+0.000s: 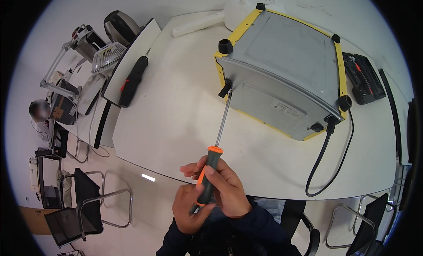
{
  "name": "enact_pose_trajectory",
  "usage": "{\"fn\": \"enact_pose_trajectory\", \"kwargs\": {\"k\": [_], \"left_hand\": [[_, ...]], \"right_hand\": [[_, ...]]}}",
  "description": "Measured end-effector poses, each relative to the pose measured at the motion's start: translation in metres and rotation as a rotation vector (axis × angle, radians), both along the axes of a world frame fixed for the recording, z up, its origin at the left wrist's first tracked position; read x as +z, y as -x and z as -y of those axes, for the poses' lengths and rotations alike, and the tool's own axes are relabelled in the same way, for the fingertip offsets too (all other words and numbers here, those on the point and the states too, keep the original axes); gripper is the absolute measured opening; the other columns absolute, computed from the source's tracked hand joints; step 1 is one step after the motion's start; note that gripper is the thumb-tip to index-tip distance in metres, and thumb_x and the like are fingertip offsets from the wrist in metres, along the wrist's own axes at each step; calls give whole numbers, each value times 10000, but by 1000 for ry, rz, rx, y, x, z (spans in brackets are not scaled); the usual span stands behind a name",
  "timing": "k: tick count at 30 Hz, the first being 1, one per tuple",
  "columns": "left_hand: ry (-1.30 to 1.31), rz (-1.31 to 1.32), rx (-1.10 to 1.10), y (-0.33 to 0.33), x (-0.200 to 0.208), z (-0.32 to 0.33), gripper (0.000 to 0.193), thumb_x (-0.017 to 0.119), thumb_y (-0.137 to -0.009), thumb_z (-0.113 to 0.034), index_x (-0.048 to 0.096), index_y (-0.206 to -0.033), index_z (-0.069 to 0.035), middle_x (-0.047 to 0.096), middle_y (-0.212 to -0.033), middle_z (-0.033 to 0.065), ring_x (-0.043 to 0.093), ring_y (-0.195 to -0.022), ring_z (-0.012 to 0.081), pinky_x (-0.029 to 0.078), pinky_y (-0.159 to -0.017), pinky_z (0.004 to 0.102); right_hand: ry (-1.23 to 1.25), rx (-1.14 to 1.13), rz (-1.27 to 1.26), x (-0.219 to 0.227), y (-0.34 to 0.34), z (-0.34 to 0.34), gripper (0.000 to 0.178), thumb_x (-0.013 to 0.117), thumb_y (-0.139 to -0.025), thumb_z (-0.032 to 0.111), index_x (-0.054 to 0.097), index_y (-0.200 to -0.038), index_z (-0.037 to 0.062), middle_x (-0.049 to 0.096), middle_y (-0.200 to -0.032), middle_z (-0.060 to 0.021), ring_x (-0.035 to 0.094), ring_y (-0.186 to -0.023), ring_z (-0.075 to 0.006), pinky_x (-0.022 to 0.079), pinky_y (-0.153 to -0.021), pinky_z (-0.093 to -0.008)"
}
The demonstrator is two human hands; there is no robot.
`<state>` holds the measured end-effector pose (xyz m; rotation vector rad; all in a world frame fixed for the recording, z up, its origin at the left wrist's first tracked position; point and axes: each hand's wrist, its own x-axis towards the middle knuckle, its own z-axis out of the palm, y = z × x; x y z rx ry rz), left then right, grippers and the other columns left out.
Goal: The person uses a screwdriver to tighten screws on the corners and sides of a gray and yellow electronic device placed on a white table. The person rotates the device to access different screw locations and continues tightening until the device is secured.
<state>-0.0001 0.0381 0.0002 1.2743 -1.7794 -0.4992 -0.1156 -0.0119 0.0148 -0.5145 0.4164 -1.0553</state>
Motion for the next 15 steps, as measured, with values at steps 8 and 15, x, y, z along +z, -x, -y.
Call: {"fn": "enact_pose_trajectory", "kwargs": {"k": [8,15], "left_hand": [[-308,-444,32,2,-5,-4,578,602,-758,-248,351,-1198,31,553,-865,121,533,-670,165,434,-634,265],[55,113,96,4,3,2,542,704,-609,-83,486,-1092,34,553,-789,117,521,-651,185,416,-600,248]], "right_hand": [[-27,3,28,-2,-2,0,337,339,-876,281,390,-1091,27,424,-1179,-207,437,-1029,-213,376,-846,-316],[51,-4,-32,-7,6,-1,444,307,-887,303,315,-1199,-13,414,-1204,-183,414,-1082,-237,307,-927,-333]]}}
